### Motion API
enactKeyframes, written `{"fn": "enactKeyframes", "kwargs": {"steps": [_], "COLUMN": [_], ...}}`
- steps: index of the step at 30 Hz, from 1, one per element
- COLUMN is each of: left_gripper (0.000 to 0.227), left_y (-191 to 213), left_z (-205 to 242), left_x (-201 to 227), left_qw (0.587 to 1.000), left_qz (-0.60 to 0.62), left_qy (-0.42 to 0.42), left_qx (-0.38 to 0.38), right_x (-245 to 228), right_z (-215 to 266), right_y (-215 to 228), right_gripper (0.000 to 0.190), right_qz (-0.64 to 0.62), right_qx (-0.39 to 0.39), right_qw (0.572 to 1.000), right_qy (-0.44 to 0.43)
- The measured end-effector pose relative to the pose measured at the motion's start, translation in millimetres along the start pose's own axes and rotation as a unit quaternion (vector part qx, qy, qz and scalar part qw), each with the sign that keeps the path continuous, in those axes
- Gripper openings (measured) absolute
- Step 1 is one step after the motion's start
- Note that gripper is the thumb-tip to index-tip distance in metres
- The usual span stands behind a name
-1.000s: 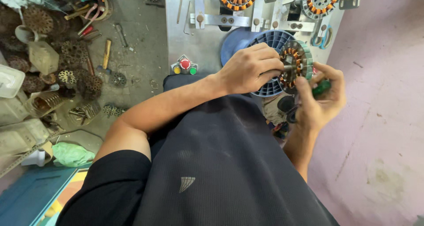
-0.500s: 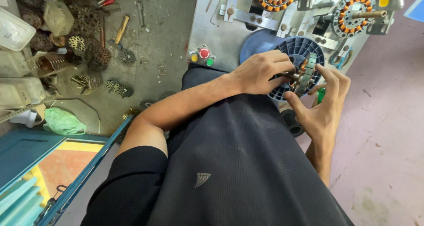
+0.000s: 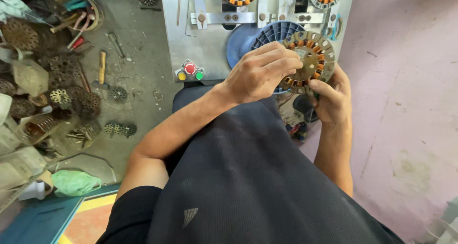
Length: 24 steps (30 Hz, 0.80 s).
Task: The person uses a screwdriver to insert small white plastic pieces into the slots of a motor stator. They rotate the stator to access different slots and continue the insertion process. The person then places the stator onto a machine and handles a container of white plastic pieces.
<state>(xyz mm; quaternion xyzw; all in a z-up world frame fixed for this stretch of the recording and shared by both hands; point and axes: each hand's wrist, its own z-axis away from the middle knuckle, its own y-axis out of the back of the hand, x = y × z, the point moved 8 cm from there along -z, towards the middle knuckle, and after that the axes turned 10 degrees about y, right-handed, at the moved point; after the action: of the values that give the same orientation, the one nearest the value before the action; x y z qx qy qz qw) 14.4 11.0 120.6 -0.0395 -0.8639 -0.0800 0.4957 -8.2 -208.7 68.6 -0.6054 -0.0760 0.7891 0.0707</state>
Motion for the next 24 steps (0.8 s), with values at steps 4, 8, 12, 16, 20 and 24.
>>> {"fn": "enactKeyframes", "kwargs": {"steps": [4,8,12,16,20,24], "left_gripper": [0.028,0.029,0.031,0.035,0.039,0.035], "left_y": [-10.4,-23.1,-30.4,-34.5,-36.4,-17.8], "left_z": [-4.8,-1.6,-0.4,-4.7,-12.7,-12.1], "left_x": [0.2,-9.7,-13.4,-11.7,-16.5,-27.8], "left_qw": [0.999,0.996,0.995,0.994,0.992,0.986], "left_qz": [-0.012,-0.053,-0.066,-0.071,-0.068,-0.099], "left_qy": [0.013,0.037,0.045,0.043,0.080,0.130], "left_qx": [-0.037,-0.057,-0.059,-0.071,-0.073,-0.020], "right_x": [28.9,47.3,20.8,-1.9,-2.0,24.2], "right_z": [-2.2,-12.1,-17.7,-19.9,-33.4,-45.1], "right_y": [10.8,12.9,13.9,28.5,55.2,67.7], "right_gripper": [0.040,0.042,0.038,0.031,0.029,0.034], "right_qz": [-0.059,0.030,0.245,0.307,0.306,0.327], "right_qx": [0.012,0.014,-0.009,0.030,0.033,-0.003], "right_qw": [0.998,0.998,0.968,0.947,0.949,0.945], "right_qy": [-0.031,-0.048,0.049,0.086,0.066,0.004]}}
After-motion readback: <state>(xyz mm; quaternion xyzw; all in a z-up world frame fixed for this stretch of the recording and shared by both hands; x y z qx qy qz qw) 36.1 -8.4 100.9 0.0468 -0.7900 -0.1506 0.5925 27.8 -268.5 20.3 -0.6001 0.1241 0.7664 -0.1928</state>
